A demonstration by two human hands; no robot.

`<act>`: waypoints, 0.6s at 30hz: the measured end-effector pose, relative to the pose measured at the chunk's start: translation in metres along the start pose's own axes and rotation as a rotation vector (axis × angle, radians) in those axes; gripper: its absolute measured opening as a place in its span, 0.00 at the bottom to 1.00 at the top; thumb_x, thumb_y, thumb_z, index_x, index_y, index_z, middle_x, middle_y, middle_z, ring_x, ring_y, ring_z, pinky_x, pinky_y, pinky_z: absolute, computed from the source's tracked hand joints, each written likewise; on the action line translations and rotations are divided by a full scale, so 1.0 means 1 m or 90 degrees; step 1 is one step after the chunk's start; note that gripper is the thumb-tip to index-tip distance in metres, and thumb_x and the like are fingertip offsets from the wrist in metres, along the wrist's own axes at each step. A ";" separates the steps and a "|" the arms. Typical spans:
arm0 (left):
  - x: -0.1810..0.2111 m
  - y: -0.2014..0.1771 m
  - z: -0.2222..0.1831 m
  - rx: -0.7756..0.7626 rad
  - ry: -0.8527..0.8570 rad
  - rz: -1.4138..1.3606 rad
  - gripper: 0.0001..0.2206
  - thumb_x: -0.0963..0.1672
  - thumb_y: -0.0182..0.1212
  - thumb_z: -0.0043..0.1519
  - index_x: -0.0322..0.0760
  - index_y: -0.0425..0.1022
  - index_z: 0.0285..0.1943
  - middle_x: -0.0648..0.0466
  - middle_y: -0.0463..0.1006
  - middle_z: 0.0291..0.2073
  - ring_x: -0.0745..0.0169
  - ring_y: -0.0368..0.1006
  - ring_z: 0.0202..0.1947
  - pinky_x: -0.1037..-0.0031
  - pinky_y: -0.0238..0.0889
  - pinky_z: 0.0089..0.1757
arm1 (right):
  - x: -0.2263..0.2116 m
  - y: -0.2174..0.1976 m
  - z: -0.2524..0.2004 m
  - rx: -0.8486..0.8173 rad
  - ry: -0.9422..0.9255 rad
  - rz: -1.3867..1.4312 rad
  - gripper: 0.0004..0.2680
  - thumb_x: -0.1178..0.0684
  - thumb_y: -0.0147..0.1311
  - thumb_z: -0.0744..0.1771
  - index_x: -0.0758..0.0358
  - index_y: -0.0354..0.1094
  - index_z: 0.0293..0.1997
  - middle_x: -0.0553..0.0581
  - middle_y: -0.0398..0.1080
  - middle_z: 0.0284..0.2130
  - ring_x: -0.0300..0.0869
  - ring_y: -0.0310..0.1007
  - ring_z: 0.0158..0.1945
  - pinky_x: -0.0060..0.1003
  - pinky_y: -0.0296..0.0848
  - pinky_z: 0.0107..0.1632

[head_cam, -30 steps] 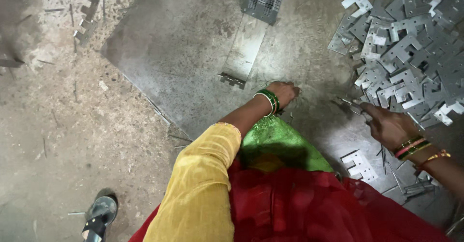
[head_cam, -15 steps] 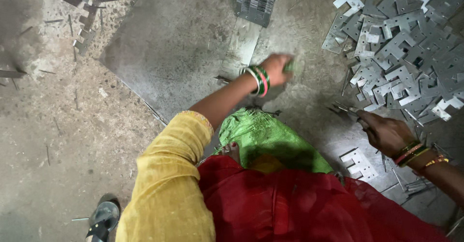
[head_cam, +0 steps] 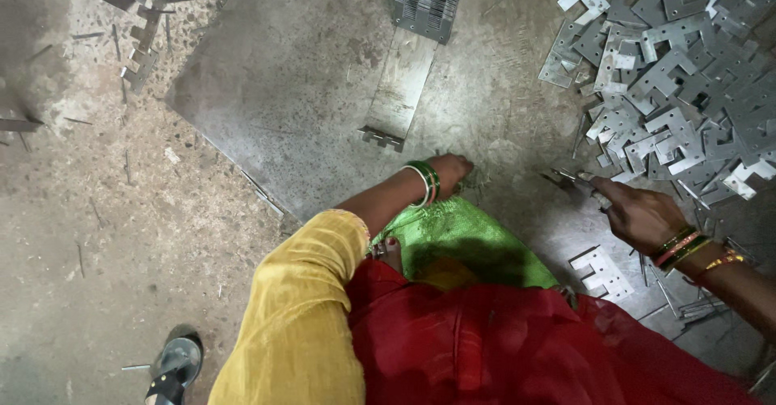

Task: The person stacks metal plates by hand, wipes them with a green cloth, and uses a small hand tool to scrape and clean the edges of individual stamps on the floor.

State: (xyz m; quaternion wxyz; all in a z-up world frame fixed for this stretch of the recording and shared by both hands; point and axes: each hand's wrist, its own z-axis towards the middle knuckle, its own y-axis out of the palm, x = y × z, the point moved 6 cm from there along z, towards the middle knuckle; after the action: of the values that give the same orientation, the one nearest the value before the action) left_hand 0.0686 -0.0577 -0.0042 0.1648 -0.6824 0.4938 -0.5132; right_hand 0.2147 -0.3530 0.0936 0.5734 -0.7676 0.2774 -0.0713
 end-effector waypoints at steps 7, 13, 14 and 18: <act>-0.076 -0.002 -0.002 0.107 -0.189 -0.340 0.34 0.49 0.61 0.65 0.26 0.53 0.75 0.31 0.63 0.68 0.39 0.63 0.68 0.63 0.58 0.64 | -0.025 0.015 0.019 -0.117 -0.007 -0.039 0.19 0.49 0.42 0.69 0.43 0.53 0.71 0.52 0.71 0.22 0.42 0.67 0.19 0.37 0.70 0.23; -0.115 0.005 -0.020 0.167 -0.242 -0.330 0.35 0.52 0.60 0.63 0.27 0.53 0.74 0.32 0.59 0.69 0.36 0.55 0.70 0.61 0.50 0.64 | -0.132 0.008 0.064 0.078 -0.420 -0.042 0.23 0.51 0.51 0.63 0.53 0.57 0.68 0.56 0.72 0.41 0.43 0.74 0.34 0.36 0.75 0.32; -0.114 0.001 -0.026 0.170 -0.249 -0.331 0.35 0.52 0.60 0.63 0.27 0.53 0.74 0.32 0.59 0.69 0.36 0.55 0.70 0.61 0.50 0.64 | -0.151 0.015 0.076 0.021 -0.429 -0.092 0.26 0.49 0.53 0.61 0.51 0.57 0.69 0.55 0.72 0.40 0.45 0.74 0.35 0.39 0.75 0.36; -0.095 -0.013 -0.045 0.156 -0.236 -0.359 0.33 0.50 0.59 0.62 0.27 0.57 0.73 0.31 0.65 0.67 0.37 0.63 0.68 0.62 0.57 0.63 | -0.223 0.018 0.111 0.062 -0.559 -0.094 0.20 0.48 0.54 0.63 0.49 0.63 0.63 0.56 0.71 0.40 0.46 0.74 0.40 0.44 0.73 0.43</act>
State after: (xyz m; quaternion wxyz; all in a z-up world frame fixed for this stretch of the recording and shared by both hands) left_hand 0.0377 0.0408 -0.0274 0.1844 -0.8485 0.1822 -0.4613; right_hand 0.0696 -0.1499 0.0864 0.6654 -0.7152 -0.0517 0.2077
